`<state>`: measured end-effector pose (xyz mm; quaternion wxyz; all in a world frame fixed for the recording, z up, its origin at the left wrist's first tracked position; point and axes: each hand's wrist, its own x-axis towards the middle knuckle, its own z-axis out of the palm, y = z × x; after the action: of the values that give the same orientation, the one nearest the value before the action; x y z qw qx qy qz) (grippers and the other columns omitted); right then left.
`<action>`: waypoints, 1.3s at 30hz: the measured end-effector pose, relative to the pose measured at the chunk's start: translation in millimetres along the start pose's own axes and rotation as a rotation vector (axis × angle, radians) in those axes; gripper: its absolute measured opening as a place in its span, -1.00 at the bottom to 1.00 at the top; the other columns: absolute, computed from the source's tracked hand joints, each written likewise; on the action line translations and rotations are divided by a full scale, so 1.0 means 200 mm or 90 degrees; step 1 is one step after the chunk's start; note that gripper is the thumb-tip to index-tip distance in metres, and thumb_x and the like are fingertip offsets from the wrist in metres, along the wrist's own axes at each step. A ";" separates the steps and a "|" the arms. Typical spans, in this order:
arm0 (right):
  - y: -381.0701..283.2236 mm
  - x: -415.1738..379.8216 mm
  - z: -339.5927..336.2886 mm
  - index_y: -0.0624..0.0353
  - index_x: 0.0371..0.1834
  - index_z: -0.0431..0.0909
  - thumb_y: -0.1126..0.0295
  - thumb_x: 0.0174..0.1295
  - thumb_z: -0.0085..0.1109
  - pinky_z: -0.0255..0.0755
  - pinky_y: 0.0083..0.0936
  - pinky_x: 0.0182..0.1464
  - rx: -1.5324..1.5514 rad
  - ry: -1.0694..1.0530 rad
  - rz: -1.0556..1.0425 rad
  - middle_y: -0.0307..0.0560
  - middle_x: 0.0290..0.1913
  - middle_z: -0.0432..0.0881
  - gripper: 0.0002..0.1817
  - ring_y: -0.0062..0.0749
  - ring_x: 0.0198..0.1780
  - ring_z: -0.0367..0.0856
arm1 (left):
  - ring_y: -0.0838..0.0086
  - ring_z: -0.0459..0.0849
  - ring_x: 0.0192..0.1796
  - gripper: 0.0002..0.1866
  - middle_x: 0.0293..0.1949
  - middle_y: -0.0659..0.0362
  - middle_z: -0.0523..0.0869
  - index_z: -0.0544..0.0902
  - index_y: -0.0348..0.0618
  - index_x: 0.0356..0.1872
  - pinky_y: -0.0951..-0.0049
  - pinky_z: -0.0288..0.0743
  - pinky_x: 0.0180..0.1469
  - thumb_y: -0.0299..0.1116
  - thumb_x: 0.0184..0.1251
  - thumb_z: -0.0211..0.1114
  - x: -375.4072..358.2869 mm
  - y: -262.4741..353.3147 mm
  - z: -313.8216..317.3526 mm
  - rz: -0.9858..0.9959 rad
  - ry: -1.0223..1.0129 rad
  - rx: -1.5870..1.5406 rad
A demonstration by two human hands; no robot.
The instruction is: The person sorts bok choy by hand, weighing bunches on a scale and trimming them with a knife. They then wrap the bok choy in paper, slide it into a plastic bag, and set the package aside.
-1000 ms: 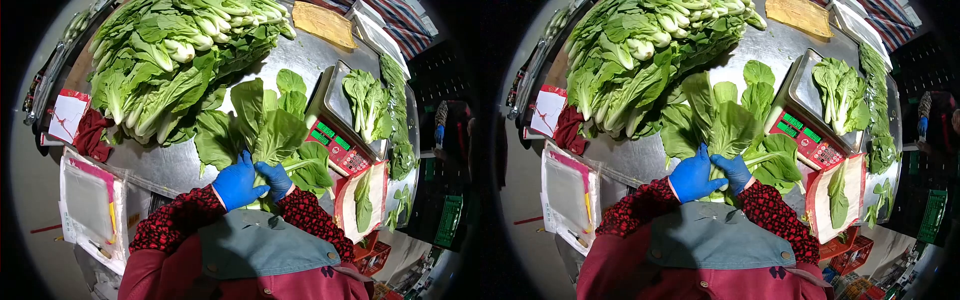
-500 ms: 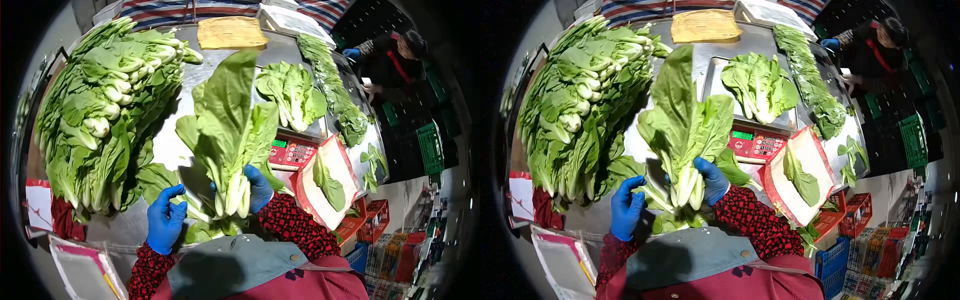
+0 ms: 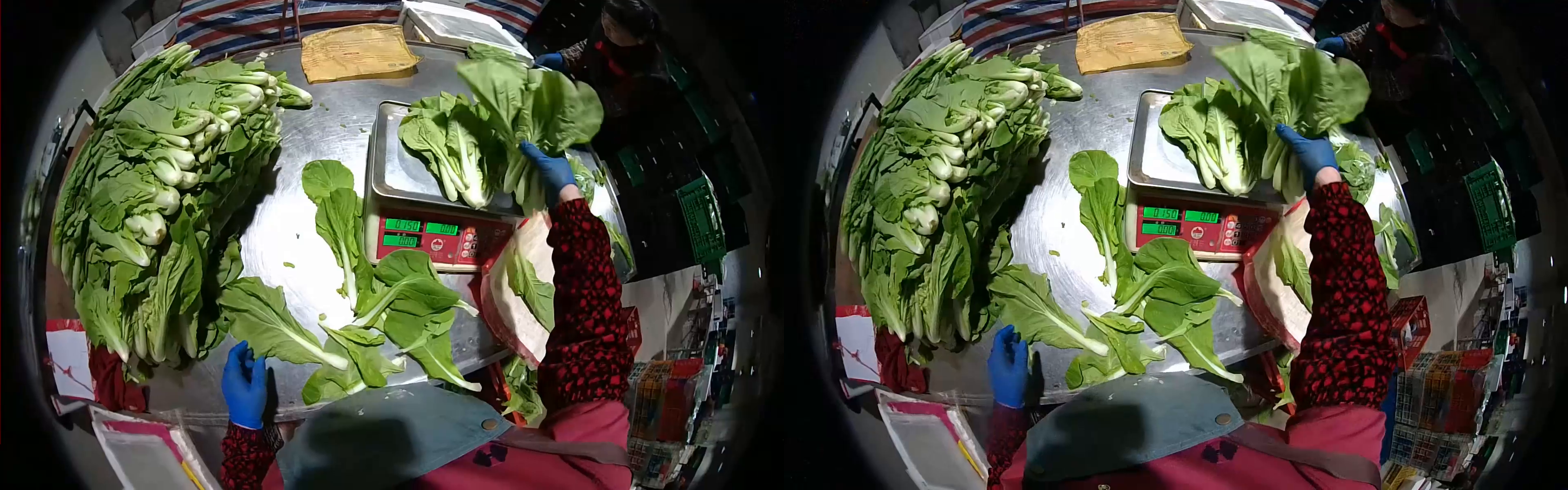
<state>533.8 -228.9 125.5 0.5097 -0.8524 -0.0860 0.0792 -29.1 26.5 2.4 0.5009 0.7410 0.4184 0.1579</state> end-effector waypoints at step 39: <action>0.26 -1.38 0.93 0.12 0.29 0.29 0.61 -0.18 0.12 0.43 -0.35 0.06 -0.006 -0.339 -0.319 0.10 -0.04 0.53 -0.23 0.01 0.00 0.54 | 0.23 0.41 0.26 -0.13 0.26 -0.08 0.36 0.05 -0.09 0.44 0.36 0.28 0.28 -0.75 0.02 0.10 0.25 0.06 0.46 0.096 0.000 -0.195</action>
<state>226.8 -157.1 4.9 0.4688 -0.7568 -0.4221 0.1709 66.6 7.6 -36.6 0.5947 0.6850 0.3330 0.2571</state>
